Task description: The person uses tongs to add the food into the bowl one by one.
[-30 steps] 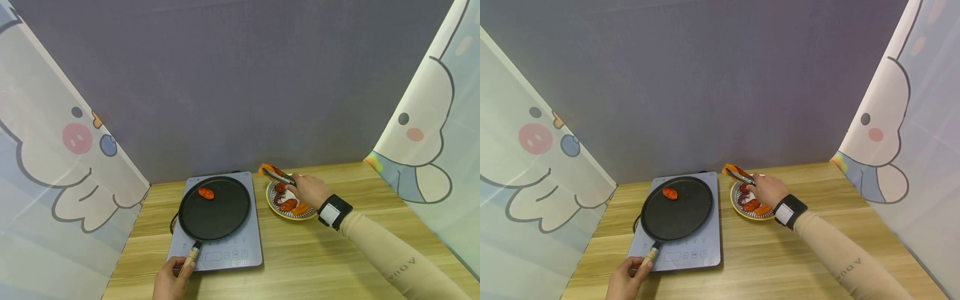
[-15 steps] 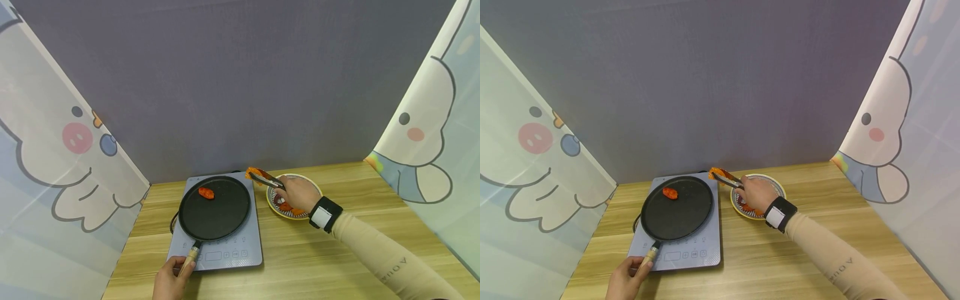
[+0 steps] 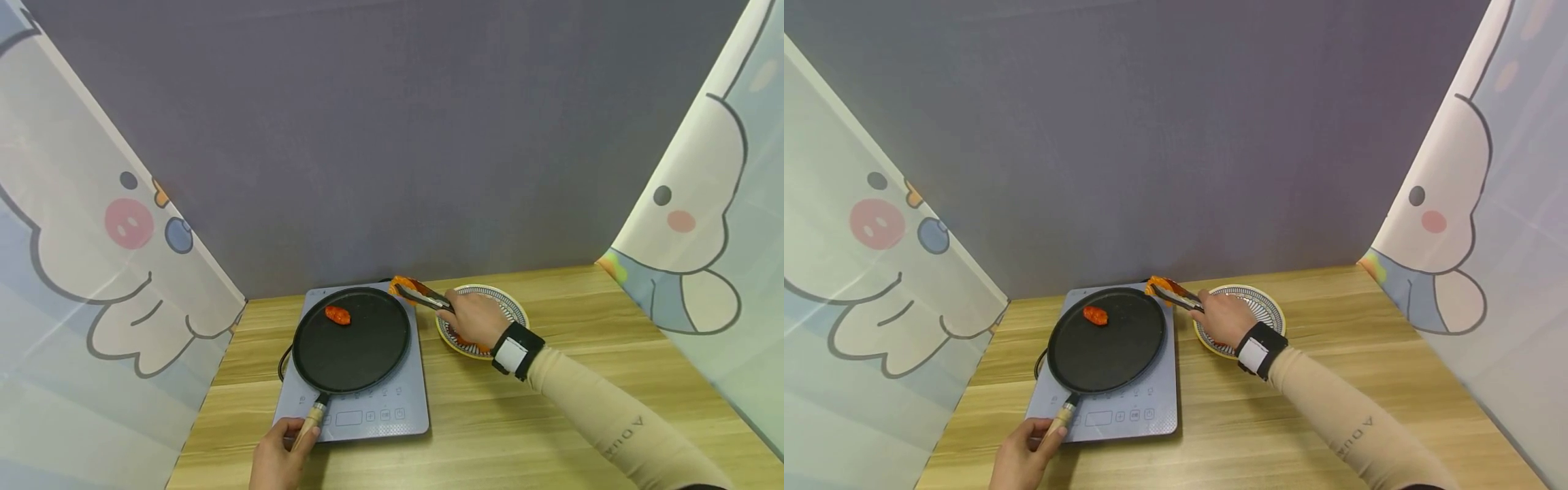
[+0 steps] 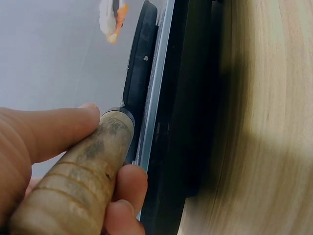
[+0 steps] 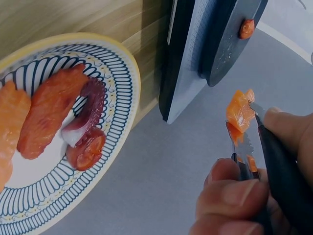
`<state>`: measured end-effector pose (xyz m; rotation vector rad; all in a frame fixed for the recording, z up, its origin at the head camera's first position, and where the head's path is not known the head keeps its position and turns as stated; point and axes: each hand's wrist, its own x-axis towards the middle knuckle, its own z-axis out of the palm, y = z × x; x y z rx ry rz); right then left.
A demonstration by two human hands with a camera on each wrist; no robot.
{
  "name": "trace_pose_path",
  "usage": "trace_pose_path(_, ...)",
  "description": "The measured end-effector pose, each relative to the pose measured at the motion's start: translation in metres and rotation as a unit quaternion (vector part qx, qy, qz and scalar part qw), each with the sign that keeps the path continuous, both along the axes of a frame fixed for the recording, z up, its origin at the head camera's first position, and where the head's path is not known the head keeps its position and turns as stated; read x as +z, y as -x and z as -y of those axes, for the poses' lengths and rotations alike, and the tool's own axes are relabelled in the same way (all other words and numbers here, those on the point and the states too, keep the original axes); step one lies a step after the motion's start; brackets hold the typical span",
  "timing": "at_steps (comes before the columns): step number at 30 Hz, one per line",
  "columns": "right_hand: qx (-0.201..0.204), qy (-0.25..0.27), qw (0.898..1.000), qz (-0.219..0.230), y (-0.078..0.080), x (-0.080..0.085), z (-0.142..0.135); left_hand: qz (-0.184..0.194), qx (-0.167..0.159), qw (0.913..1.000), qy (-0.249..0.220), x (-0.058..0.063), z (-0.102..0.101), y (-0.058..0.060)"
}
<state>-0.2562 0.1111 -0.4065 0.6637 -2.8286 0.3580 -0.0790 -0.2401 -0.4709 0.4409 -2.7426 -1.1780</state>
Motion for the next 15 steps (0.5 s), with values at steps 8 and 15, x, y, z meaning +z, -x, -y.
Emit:
trace_pose_path(8,0.001,0.002,1.0,0.008,0.001,-0.003,0.007,0.005,0.002,1.0,-0.002,0.0,0.0,0.0)
trace_pose_path(15,-0.002,0.004,1.0,0.01,0.002,-0.005,0.012,0.005,0.004,1.0,-0.006,0.0,0.0,0.0)
